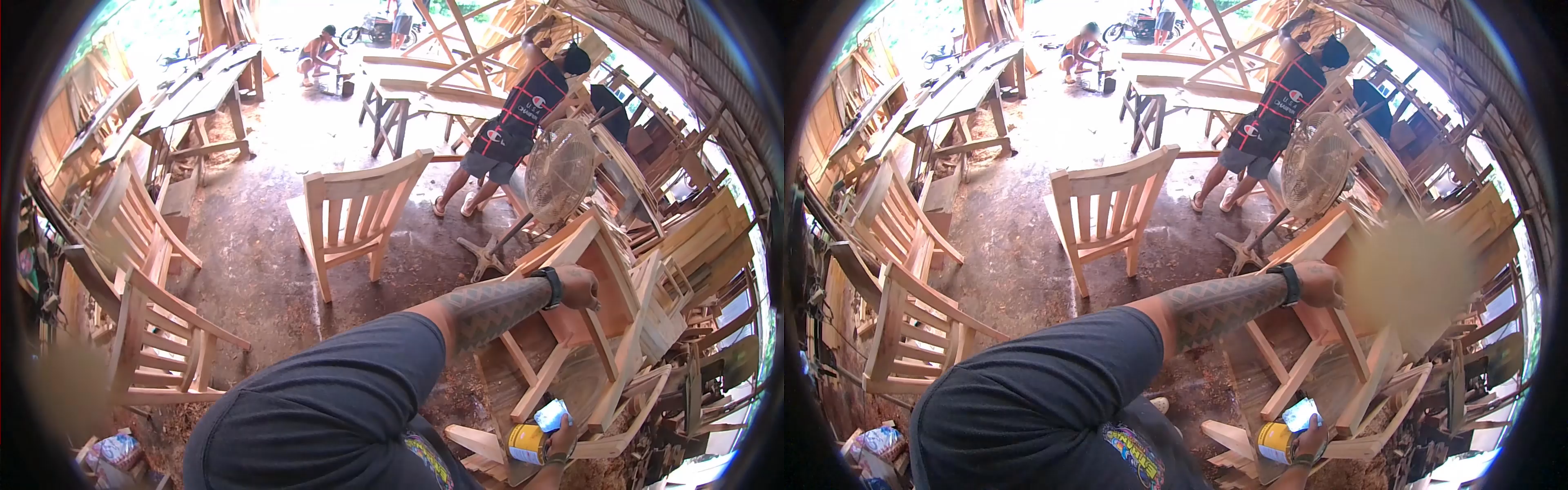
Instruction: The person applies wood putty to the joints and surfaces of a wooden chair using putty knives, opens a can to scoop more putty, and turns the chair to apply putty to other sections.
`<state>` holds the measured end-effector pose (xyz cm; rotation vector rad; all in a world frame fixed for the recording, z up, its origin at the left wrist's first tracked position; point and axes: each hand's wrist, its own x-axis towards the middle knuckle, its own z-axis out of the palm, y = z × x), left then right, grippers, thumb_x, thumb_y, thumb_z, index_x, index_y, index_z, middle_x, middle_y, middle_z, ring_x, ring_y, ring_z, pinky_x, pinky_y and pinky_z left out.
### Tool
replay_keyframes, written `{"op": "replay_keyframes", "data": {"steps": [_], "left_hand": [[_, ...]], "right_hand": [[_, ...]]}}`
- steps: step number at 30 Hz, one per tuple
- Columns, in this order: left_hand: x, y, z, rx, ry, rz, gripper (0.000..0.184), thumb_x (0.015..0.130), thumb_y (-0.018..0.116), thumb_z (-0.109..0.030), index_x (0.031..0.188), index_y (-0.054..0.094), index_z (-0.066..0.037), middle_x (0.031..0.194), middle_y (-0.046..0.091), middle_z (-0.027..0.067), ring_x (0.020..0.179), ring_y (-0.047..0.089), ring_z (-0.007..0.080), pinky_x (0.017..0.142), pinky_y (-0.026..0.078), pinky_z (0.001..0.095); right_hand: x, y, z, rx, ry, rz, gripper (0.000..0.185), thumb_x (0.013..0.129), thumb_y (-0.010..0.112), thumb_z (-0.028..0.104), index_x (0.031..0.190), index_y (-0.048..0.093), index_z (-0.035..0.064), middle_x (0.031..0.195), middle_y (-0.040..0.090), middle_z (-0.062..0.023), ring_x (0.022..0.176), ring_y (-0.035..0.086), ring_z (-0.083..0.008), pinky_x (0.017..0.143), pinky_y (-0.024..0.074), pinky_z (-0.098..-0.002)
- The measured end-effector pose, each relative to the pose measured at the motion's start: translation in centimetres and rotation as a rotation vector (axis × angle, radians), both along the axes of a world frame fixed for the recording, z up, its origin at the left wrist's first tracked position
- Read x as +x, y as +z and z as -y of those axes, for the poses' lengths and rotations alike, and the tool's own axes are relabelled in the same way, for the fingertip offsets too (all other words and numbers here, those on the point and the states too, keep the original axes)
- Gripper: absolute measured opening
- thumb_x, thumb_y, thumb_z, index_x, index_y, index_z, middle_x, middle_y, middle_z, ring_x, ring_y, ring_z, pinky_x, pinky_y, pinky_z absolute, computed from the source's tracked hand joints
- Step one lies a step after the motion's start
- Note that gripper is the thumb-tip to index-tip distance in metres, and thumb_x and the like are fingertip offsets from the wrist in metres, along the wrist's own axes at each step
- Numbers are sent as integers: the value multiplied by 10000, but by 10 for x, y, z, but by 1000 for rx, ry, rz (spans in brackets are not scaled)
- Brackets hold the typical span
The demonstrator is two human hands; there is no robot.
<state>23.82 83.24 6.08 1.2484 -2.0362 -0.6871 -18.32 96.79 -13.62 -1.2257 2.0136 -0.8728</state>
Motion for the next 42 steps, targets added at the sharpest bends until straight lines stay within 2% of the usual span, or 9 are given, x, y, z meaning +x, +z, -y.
{"op": "replay_keyframes", "data": {"steps": [8,11,17,20,23,26,32,35,42], "left_hand": [[-1,0,-1,-6,9,-12,447,880,731,-530,1115,792,-155,1132,764,97,1136,689,305,1007,506,441],[-2,-3,2,-18,7,-14,433,882,728,-525,1106,795,-161,1122,766,91,1126,692,306,1002,506,443],[-1,0,0,5,14,4,404,885,727,-514,1098,801,-179,1114,769,77,1124,692,301,996,506,439],[-1,0,-1,5,17,-3,406,885,727,-510,1103,800,-175,1110,770,79,1121,693,301,995,508,435],[0,0,0,6,11,-14,407,885,729,-504,1106,799,-169,1110,770,84,1118,695,304,995,510,432],[-1,-3,-1,-71,3,-41,363,903,718,-430,1031,788,-98,1020,758,148,1007,707,343,914,531,458],[1,0,-5,-48,6,-54,367,903,715,-434,1032,786,-97,1028,755,152,1017,702,345,922,526,461],[0,-1,-3,-51,10,-64,370,902,715,-435,1034,786,-97,1029,755,150,1020,701,344,925,525,456],[1,1,-3,-30,6,-46,382,895,724,-454,1062,789,-117,1068,760,129,1065,697,328,955,521,444]], "right_hand": [[-23,-24,11,-79,49,73,370,1029,577,377,1152,609,29,800,619,-69,428,496,-149,298,289,-287],[-11,-5,3,-11,43,82,425,1011,618,376,1148,590,-25,922,649,-119,532,584,-201,337,387,-317],[-12,-4,3,16,73,111,416,1014,611,389,1116,607,-14,893,642,-112,498,566,-189,330,383,-318],[-13,-14,6,-41,33,70,398,1032,570,404,1101,637,18,712,596,-47,395,460,-148,297,281,-296],[-15,-9,5,21,43,102,449,1015,610,406,1162,588,-18,901,640,-117,498,560,-188,320,362,-311],[-11,-4,3,48,18,78,475,1017,605,419,1189,574,-23,913,638,-119,499,561,-190,318,353,-306],[-7,1,0,43,41,74,478,1019,599,428,1196,572,-15,933,636,-122,505,563,-192,319,350,-306],[-3,-4,0,-51,25,51,391,1026,580,405,1102,626,25,693,576,-46,387,441,-135,302,285,-292],[-9,-12,3,-80,24,52,394,1027,581,402,1067,630,13,668,555,-37,368,419,-132,301,277,-292]]}}
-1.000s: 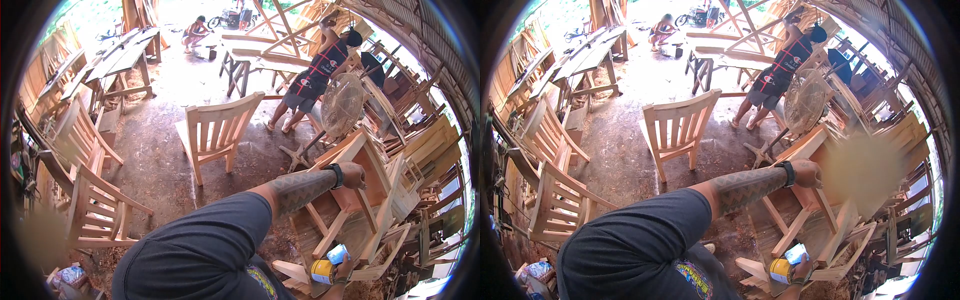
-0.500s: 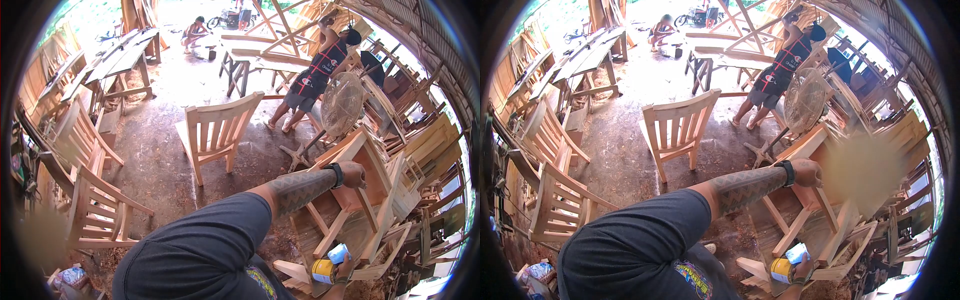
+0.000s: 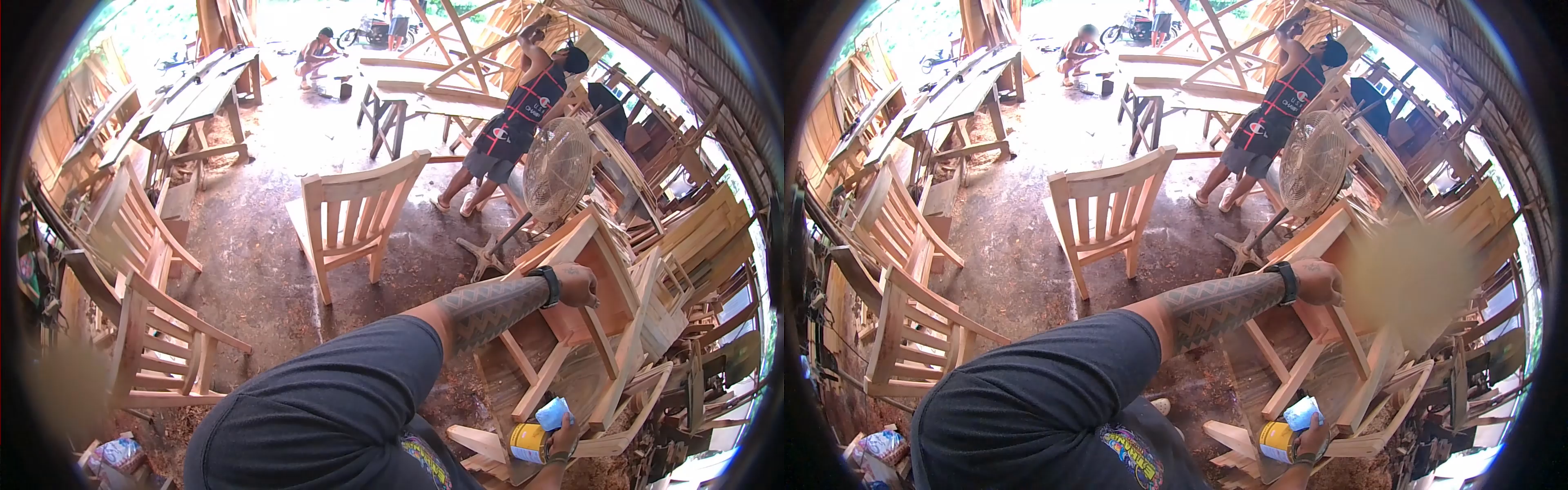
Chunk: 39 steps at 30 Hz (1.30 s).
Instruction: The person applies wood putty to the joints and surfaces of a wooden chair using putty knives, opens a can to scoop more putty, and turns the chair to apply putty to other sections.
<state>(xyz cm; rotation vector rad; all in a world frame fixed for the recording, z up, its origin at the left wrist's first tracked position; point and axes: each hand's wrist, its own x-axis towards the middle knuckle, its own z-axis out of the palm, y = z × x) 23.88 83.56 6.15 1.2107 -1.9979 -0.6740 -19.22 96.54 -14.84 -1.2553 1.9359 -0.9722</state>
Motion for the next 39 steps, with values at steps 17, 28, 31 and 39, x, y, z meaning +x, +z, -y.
{"op": "replay_keyframes", "data": {"steps": [17,28,31,39], "left_hand": [[-1,-3,3,2,8,8,410,874,737,-493,1083,797,-145,1106,768,99,1109,696,303,989,517,427],[0,1,-1,34,15,-6,403,873,745,-487,1080,799,-145,1093,769,101,1102,700,305,981,521,430],[-1,0,1,38,9,-5,406,878,742,-489,1090,798,-147,1103,768,103,1109,697,307,989,517,430],[0,-1,2,22,1,-1,402,892,732,-476,1087,792,-131,1097,764,117,1093,696,321,980,516,438]], "right_hand": [[-3,-3,3,8,-9,17,371,1029,577,390,1025,622,22,661,552,-40,370,424,-132,295,278,-293],[7,9,-4,5,-2,8,392,1025,584,404,1067,615,16,679,564,-51,378,445,-147,301,292,-293],[-7,-5,3,2,16,0,402,1024,588,415,1048,613,15,675,554,-48,376,437,-146,302,282,-300],[-11,-9,5,-19,44,21,398,1019,596,420,1026,613,22,679,545,-38,390,434,-136,297,279,-295]]}}
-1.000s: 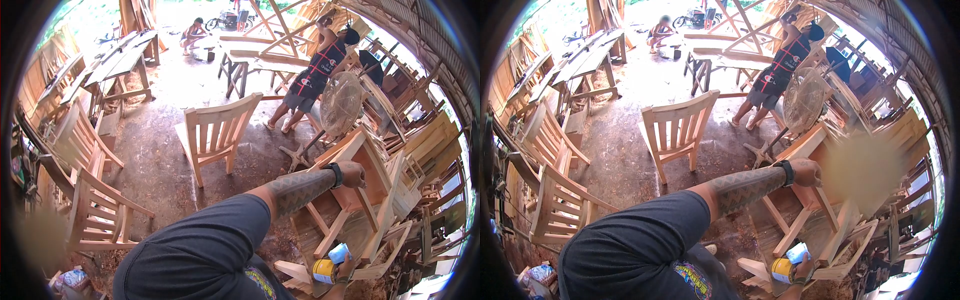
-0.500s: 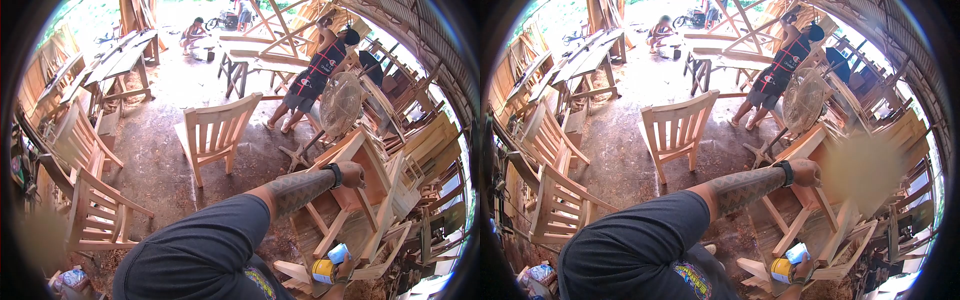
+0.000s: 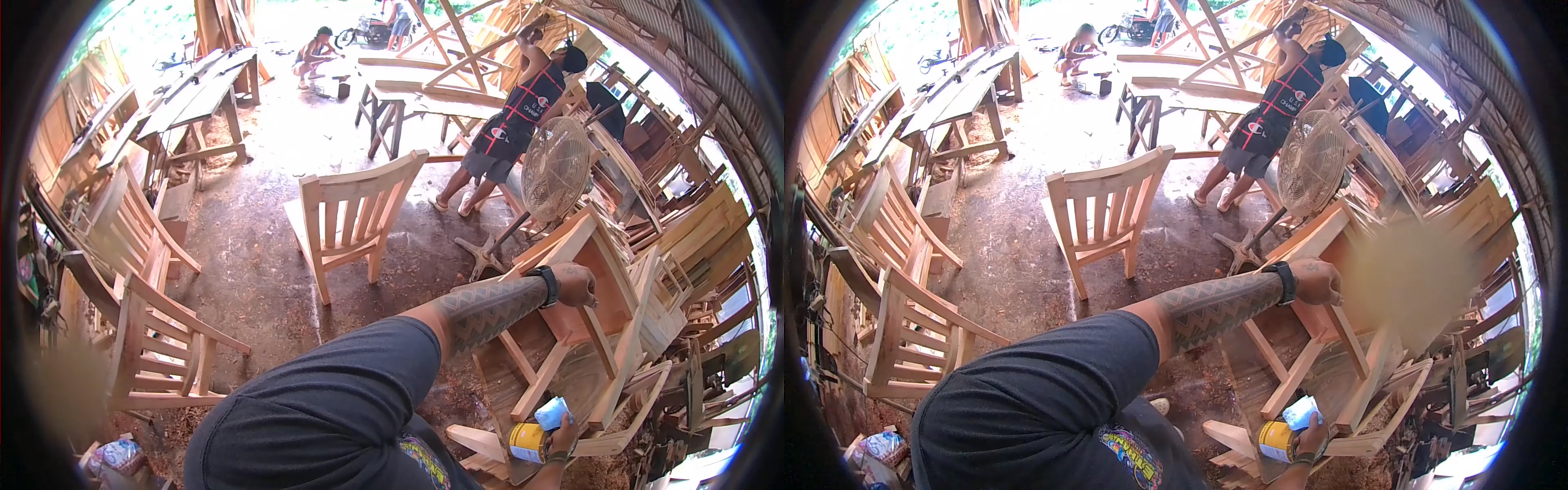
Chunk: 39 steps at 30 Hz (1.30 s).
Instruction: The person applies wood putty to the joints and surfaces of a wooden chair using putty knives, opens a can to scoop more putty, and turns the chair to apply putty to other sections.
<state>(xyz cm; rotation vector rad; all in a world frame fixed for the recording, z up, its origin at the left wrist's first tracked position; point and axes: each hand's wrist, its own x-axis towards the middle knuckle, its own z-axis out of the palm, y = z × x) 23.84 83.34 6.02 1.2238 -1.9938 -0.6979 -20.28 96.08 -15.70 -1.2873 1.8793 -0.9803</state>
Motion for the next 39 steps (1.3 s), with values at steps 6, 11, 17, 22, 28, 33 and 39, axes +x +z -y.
{"op": "replay_keyframes", "data": {"steps": [6,11,17,22,28,33,39], "left_hand": [[1,2,-5,-34,2,-17,380,911,721,-440,1057,783,-95,1053,761,140,1035,705,336,933,529,446],[3,5,-7,-35,2,-6,386,909,725,-444,1069,781,-97,1063,760,139,1045,703,336,933,529,449],[2,4,-5,-18,-1,-1,386,908,726,-446,1057,783,-95,1066,760,139,1047,702,335,936,529,449],[1,1,-3,-33,0,-6,379,905,727,-441,1040,783,-92,1052,760,139,1036,704,334,928,531,448],[-1,-3,1,-50,-9,-21,378,901,724,-434,1021,783,-80,1028,757,148,1015,707,338,915,533,447],[-1,-3,1,-61,0,-18,369,898,725,-436,1013,785,-90,1015,758,145,1005,709,335,903,535,449],[-1,-1,-2,-62,7,-6,352,898,726,-437,1017,791,-112,1012,762,135,1002,713,330,903,537,446]], "right_hand": [[5,4,-2,10,-14,-11,393,1020,586,417,1050,620,27,699,566,-48,387,440,-134,290,301,-282],[14,13,-7,27,-36,-13,394,1023,582,408,1065,621,18,721,575,-54,377,441,-142,290,308,-290],[5,5,-3,1,3,-20,397,1024,585,399,1082,620,7,729,570,-54,389,447,-148,291,306,-293],[13,19,-7,80,-21,-12,417,1023,589,372,1157,587,-22,864,605,-95,487,534,-173,309,342,-302],[5,14,-3,94,14,-4,429,1024,585,360,1181,578,-39,931,623,-120,532,577,-191,319,372,-309],[8,8,-4,14,-38,-61,407,1013,589,420,1050,615,15,719,557,-47,408,461,-158,291,309,-295],[-1,0,1,17,-24,-31,396,1009,588,417,1003,603,22,711,548,-49,388,448,-163,281,307,-301]]}}
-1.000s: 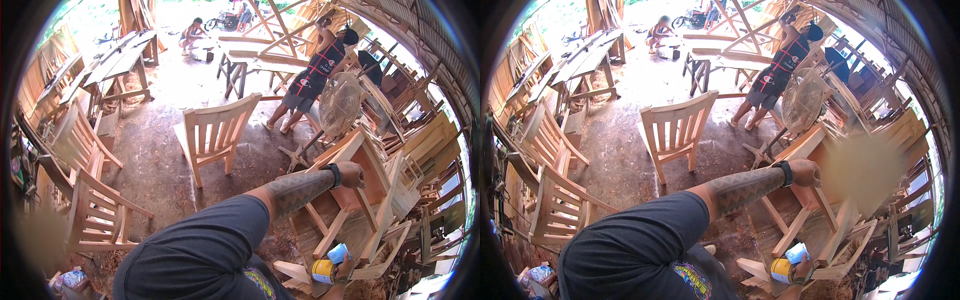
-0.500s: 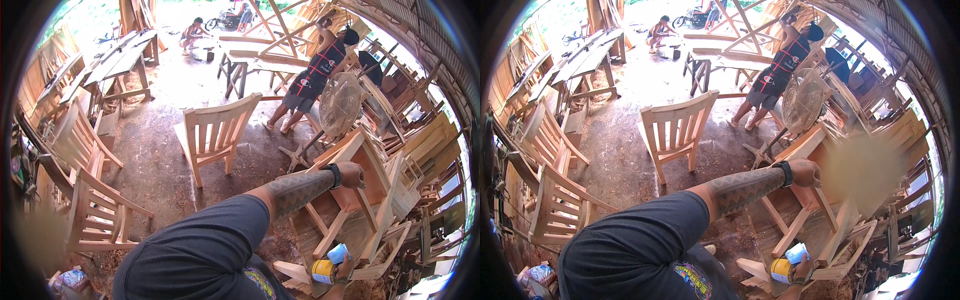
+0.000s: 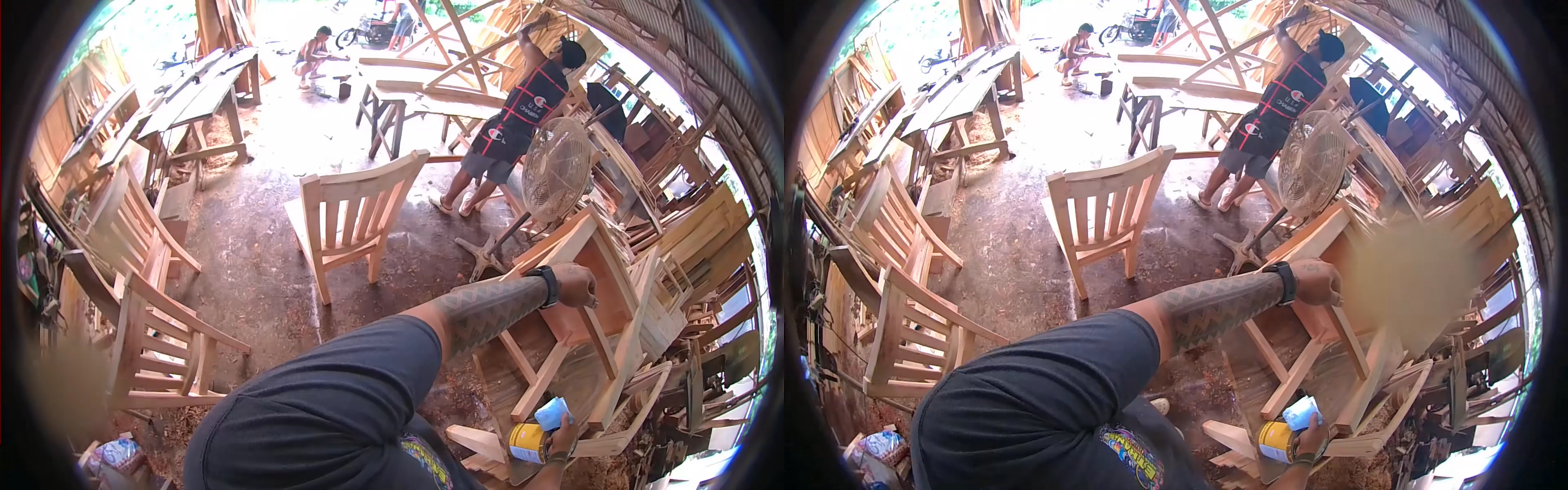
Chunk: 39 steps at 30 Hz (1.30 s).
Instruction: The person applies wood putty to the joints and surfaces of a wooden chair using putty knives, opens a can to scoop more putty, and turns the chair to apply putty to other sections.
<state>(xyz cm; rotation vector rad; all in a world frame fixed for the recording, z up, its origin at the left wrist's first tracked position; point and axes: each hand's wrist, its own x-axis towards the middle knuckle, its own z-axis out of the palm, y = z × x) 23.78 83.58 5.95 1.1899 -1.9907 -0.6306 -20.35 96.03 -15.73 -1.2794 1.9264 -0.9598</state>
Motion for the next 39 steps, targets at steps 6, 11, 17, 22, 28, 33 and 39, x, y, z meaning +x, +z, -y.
{"op": "replay_keyframes", "data": {"steps": [6,11,17,22,28,33,39], "left_hand": [[0,0,1,13,-4,10,366,902,724,-437,1046,790,-108,1037,763,136,1027,710,330,929,534,440],[0,1,0,23,-10,3,373,905,724,-437,1044,788,-97,1042,762,139,1034,708,330,937,531,440],[0,0,3,78,-5,17,404,886,730,-487,1098,797,-150,1109,769,101,1115,698,307,998,513,433],[1,4,-1,72,0,24,404,886,726,-487,1103,796,-153,1112,769,97,1119,696,306,1000,511,435],[3,6,-3,76,3,33,403,887,723,-484,1104,798,-152,1112,770,96,1115,698,302,996,512,433],[3,5,-4,37,-7,21,395,896,724,-451,1078,787,-107,1079,762,132,1069,699,326,957,522,441],[1,2,1,49,10,32,421,876,729,-497,1101,797,-148,1113,769,97,1116,696,303,991,516,429]], "right_hand": [[8,8,-5,-38,21,24,405,1007,593,415,1025,613,11,708,548,-44,387,445,-158,278,308,-297],[-4,-4,1,-41,49,30,408,1014,589,416,1054,605,10,713,545,-40,381,435,-147,280,301,-291],[5,4,-3,-21,2,29,415,1018,579,429,1051,604,16,725,548,-47,369,424,-142,283,287,-284],[-2,-4,0,-35,5,6,439,1014,585,441,1068,606,6,729,549,-56,367,428,-146,280,291,-289],[6,5,-4,-19,-4,6,471,1008,596,465,1077,602,-1,739,554,-62,367,428,-149,280,289,-288],[17,27,-10,123,-19,-7,500,1025,604,420,1253,567,-24,906,607,-108,489,528,-175,323,353,-306],[19,27,-10,96,-12,-24,462,1026,612,399,1209,597,-24,788,600,-81,431,476,-169,315,326,-318]]}}
